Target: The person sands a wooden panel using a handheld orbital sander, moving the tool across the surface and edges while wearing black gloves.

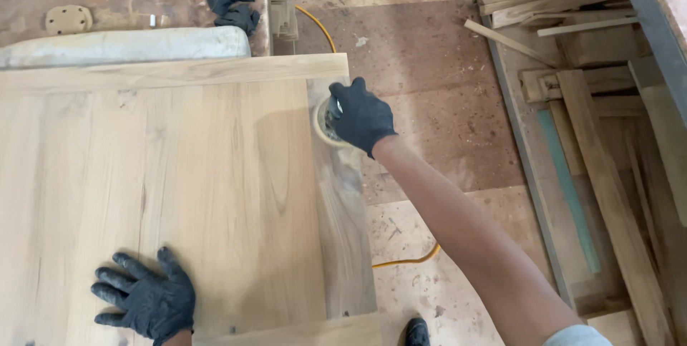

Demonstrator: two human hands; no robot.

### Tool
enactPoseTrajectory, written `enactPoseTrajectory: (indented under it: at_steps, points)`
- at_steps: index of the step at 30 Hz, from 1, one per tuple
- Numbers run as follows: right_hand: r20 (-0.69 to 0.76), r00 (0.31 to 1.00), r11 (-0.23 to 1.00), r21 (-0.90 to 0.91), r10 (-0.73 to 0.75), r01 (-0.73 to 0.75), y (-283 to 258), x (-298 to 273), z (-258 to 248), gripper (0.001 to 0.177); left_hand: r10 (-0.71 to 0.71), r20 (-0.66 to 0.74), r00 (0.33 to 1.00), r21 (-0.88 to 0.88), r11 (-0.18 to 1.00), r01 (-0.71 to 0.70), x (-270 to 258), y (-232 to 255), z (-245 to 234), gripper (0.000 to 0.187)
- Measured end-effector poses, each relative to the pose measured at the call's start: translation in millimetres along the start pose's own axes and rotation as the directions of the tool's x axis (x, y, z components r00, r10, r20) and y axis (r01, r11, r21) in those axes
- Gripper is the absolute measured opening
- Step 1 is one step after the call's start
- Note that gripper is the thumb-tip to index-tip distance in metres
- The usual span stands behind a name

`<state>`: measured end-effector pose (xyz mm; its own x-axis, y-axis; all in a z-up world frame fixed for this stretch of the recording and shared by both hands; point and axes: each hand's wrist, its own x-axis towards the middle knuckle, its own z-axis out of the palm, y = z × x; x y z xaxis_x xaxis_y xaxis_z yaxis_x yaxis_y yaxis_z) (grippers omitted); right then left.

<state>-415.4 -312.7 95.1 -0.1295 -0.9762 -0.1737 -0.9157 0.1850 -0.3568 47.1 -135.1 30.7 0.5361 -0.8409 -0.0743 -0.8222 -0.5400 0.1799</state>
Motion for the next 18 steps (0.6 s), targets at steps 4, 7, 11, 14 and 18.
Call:
enactPoseTrajectory:
  at_steps: [4,7,11,14,18]
  points:
    - [-0.014,0.999,0.999,-0.015,0.031,-0.031,-1,47,-7,0.054,0.000,0.041,0.999,0.019,1.000,0.000,29,23,3,0.085]
    - [-0.089,0.996,0.999,-0.029,0.031,-0.033,-3,79,-5,0.052,0.009,0.038,0.999,-0.006,1.000,-0.009,28,32,-8,0.084]
    - [-0.138,0.986,0.995,-0.017,0.096,-0.099,-6,121,-11,0.049,-0.013,0.104,0.994,0.024,1.000,0.010,29,38,-18,0.088]
    - [-0.153,0.981,0.993,0.002,0.117,-0.118,-5,145,-20,0.045,-0.031,0.134,0.990,0.014,0.999,0.029,36,36,-14,0.090]
    - [-0.134,0.983,0.992,0.037,0.121,-0.117,-1,147,-22,0.044,-0.023,0.101,0.995,-0.050,0.998,0.028,34,38,-13,0.091]
